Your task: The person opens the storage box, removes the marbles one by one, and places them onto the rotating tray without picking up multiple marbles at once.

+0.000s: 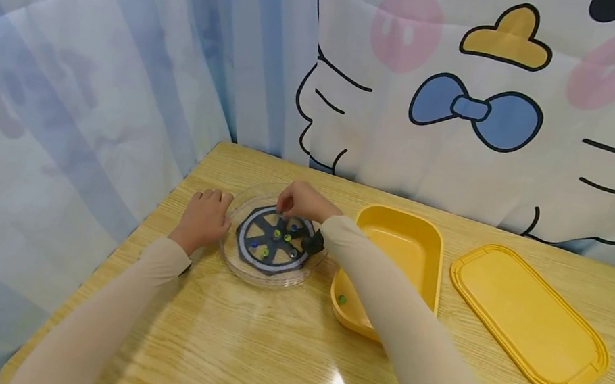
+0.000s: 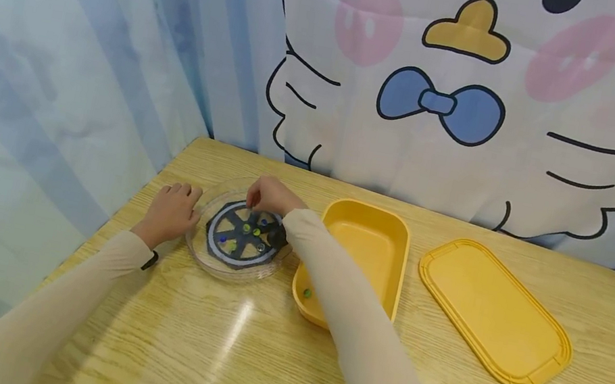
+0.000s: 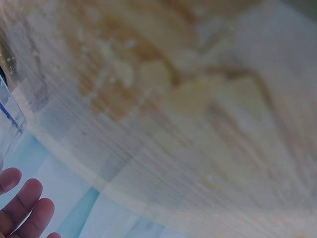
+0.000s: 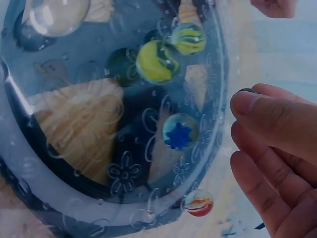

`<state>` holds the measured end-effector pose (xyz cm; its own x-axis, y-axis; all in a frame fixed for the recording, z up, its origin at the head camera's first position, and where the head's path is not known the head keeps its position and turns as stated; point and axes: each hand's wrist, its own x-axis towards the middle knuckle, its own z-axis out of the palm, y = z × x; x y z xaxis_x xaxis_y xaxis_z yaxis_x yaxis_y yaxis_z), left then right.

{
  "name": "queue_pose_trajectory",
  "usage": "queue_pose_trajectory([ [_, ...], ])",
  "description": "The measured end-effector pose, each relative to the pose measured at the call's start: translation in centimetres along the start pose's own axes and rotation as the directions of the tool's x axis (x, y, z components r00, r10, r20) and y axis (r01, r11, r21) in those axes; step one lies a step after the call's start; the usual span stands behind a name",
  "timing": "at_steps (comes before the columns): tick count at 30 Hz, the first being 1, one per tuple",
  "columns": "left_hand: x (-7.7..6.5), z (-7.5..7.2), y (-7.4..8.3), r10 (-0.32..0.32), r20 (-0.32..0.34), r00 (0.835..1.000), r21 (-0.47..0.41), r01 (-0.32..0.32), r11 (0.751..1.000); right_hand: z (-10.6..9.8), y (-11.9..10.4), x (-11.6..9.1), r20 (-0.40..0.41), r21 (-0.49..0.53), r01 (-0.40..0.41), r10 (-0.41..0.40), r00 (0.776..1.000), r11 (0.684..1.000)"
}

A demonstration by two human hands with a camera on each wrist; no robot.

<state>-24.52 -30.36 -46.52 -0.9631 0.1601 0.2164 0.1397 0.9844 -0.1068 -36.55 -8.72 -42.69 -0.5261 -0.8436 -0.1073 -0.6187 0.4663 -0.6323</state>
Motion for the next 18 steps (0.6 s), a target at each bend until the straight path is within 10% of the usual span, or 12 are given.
queue_pose_trajectory([
  [18,-0.1,-0.2,0.1,-0.003,0.017,1.000,0.019,0.003,1.000,1.3,-0.6,0.3,0.020,-0.165,-0.044,0.048,0.999,0.985],
])
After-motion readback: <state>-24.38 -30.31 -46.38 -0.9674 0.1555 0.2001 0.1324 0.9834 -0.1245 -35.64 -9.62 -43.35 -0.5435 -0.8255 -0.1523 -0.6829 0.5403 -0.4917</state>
